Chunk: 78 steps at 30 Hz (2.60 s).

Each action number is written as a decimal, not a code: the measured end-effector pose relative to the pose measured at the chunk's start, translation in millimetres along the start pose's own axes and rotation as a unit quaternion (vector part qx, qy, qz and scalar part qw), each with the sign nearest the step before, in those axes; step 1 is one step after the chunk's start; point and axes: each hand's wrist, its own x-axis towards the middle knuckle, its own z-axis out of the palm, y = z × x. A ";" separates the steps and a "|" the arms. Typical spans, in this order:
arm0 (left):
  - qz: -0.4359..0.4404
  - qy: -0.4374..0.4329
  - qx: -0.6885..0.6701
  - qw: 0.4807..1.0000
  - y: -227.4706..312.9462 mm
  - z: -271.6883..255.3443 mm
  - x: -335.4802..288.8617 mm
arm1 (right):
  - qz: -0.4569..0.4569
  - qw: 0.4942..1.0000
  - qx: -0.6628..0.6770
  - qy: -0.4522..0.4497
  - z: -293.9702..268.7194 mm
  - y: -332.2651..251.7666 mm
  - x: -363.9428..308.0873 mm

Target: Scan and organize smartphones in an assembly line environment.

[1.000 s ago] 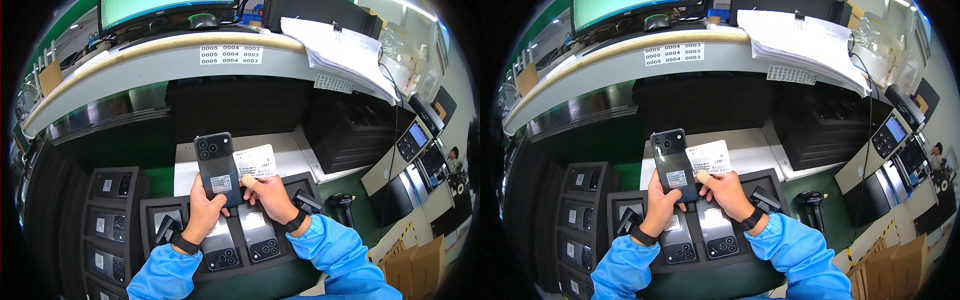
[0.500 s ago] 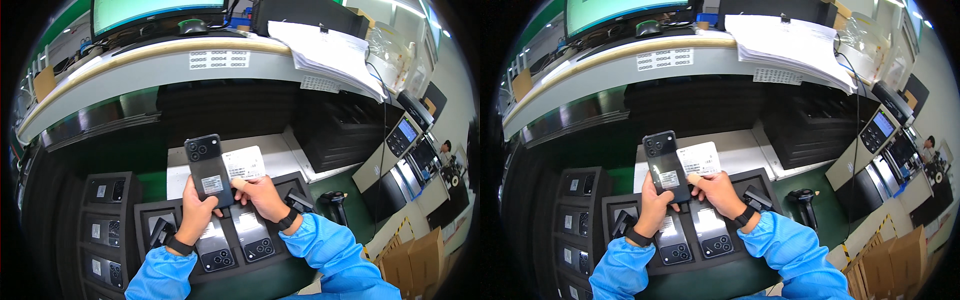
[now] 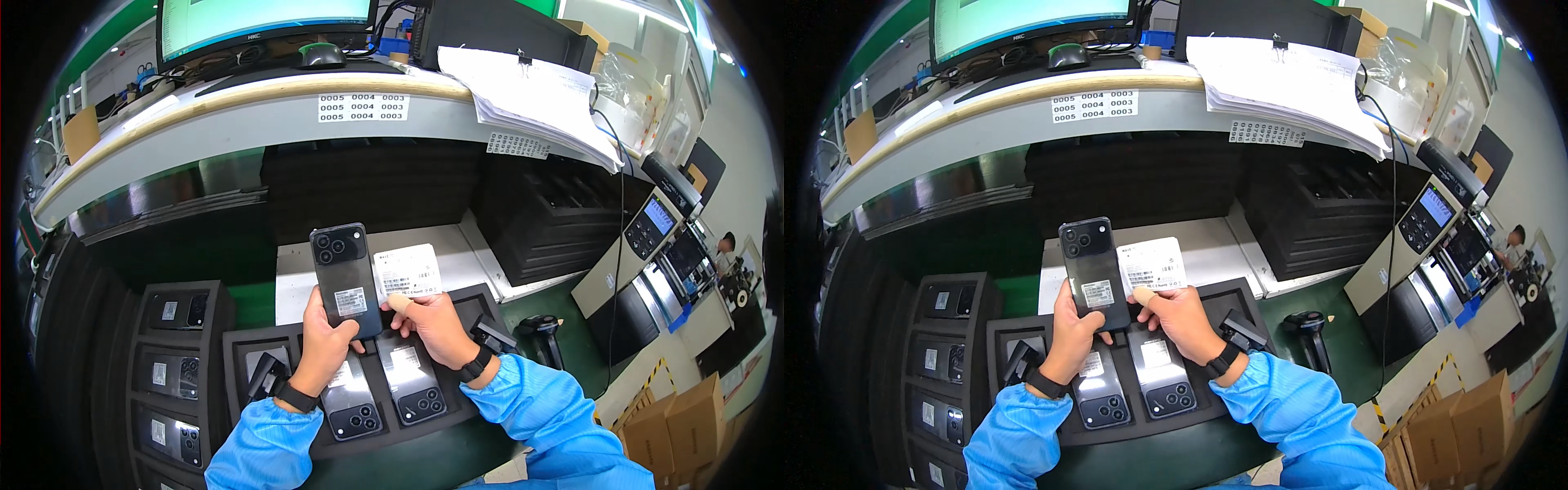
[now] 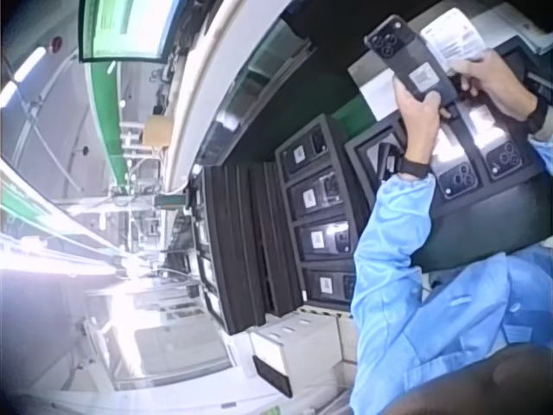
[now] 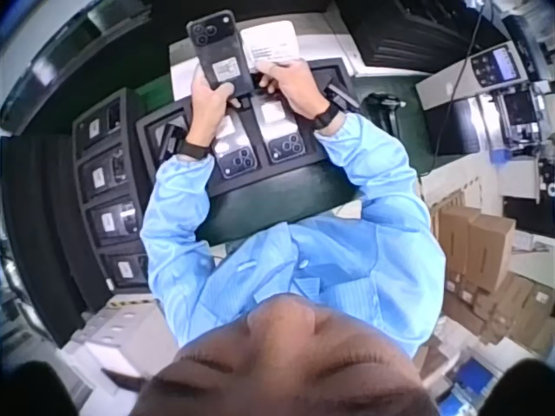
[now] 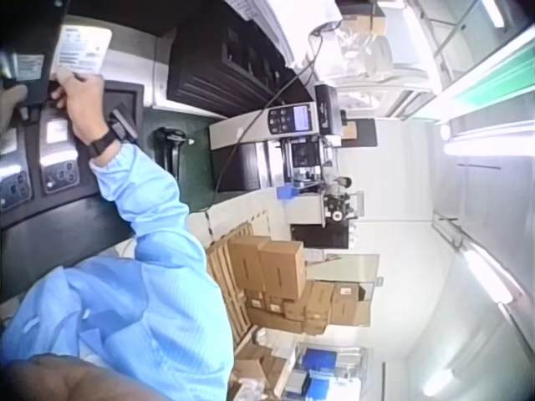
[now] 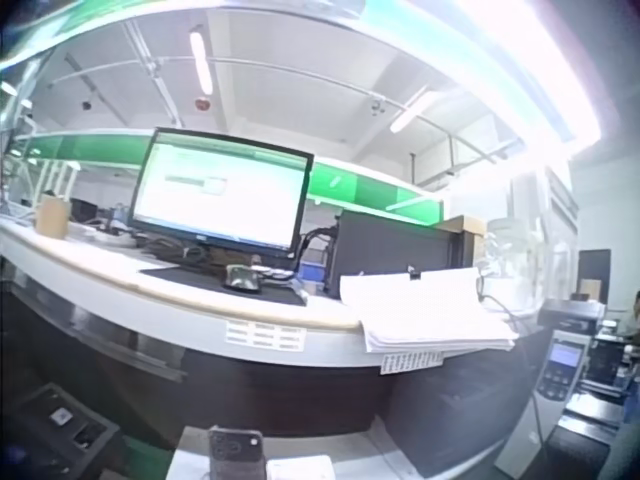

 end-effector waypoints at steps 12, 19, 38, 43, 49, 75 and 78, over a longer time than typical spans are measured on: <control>-0.003 -0.002 -0.009 1.000 -2.3 -2.9 -3.1 | -0.017 0.999 0.003 -0.050 -45.8 -22.4 -51.1; -0.014 -0.001 0.012 1.000 -5.3 2.3 -0.5 | 0.246 0.858 -0.402 -0.207 -124.0 -83.8 -74.7; -0.036 -0.175 0.080 0.981 46.7 22.7 -3.0 | -0.114 0.713 -0.685 -0.096 -146.5 -58.3 -91.2; -0.108 -0.201 -0.002 0.973 12.2 61.8 25.2 | 0.001 0.694 -0.706 -0.143 -142.6 -84.2 -85.1; -0.059 -0.206 0.184 0.959 -29.6 101.9 27.6 | -0.226 0.696 -0.645 0.220 -171.6 -56.2 -115.7; 0.276 -0.198 0.541 0.770 -31.5 13.3 -4.2 | 0.015 0.932 -0.363 0.013 -6.8 -23.6 -131.9; 0.273 -0.214 0.541 0.766 -33.1 17.9 -9.1 | -0.073 0.955 -0.287 0.025 -14.8 -6.5 -145.9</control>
